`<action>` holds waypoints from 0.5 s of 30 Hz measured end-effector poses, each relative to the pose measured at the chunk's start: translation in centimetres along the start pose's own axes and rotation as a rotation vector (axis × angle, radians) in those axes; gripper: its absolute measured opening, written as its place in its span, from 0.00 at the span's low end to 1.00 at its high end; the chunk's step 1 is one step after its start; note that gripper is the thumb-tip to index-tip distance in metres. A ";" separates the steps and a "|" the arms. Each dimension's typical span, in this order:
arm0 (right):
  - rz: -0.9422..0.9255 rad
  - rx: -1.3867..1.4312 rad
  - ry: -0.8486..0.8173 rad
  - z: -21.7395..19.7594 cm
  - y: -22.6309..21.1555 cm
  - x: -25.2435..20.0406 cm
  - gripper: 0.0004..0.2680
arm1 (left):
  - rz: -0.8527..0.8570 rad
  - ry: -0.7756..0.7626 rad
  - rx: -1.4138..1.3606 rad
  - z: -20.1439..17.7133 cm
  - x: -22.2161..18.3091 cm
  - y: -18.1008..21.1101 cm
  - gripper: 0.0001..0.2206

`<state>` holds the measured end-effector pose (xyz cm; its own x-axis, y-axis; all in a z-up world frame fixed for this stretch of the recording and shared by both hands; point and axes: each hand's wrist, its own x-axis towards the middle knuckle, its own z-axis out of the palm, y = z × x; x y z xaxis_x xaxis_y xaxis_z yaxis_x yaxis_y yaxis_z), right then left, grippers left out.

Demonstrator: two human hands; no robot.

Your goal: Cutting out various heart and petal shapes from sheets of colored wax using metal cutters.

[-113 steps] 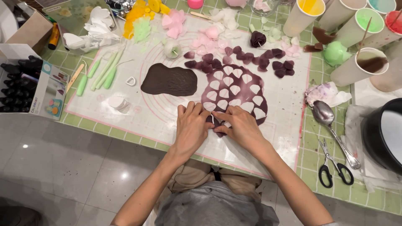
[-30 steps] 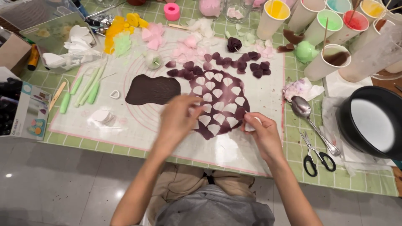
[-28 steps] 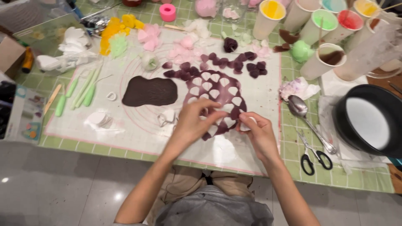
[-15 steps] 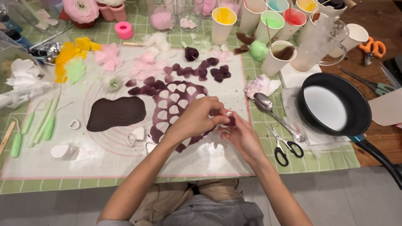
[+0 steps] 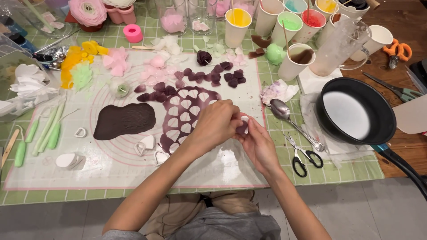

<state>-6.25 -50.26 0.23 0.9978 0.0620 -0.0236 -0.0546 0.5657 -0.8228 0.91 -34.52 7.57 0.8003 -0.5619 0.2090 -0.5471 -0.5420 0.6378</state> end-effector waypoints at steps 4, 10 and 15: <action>-0.009 -0.017 -0.020 0.1 0.1 0.1 0.16 | -0.031 0.041 -0.072 -0.4 -0.3 -0.1 0.06; 0.011 -0.076 0.000 0.3 0.4 0.1 0.16 | 0.037 0.133 0.009 0.7 -1.3 -0.6 0.06; 0.012 -0.191 0.014 -1.3 -0.1 0.0 0.14 | 0.074 0.102 -0.274 0.4 -1.4 -2.0 0.09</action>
<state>-6.17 -51.33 -0.45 0.9976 0.0555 -0.0410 -0.0598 0.3986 -0.9152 0.77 -32.87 5.73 0.7887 -0.5206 0.3270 -0.5295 -0.3049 0.7916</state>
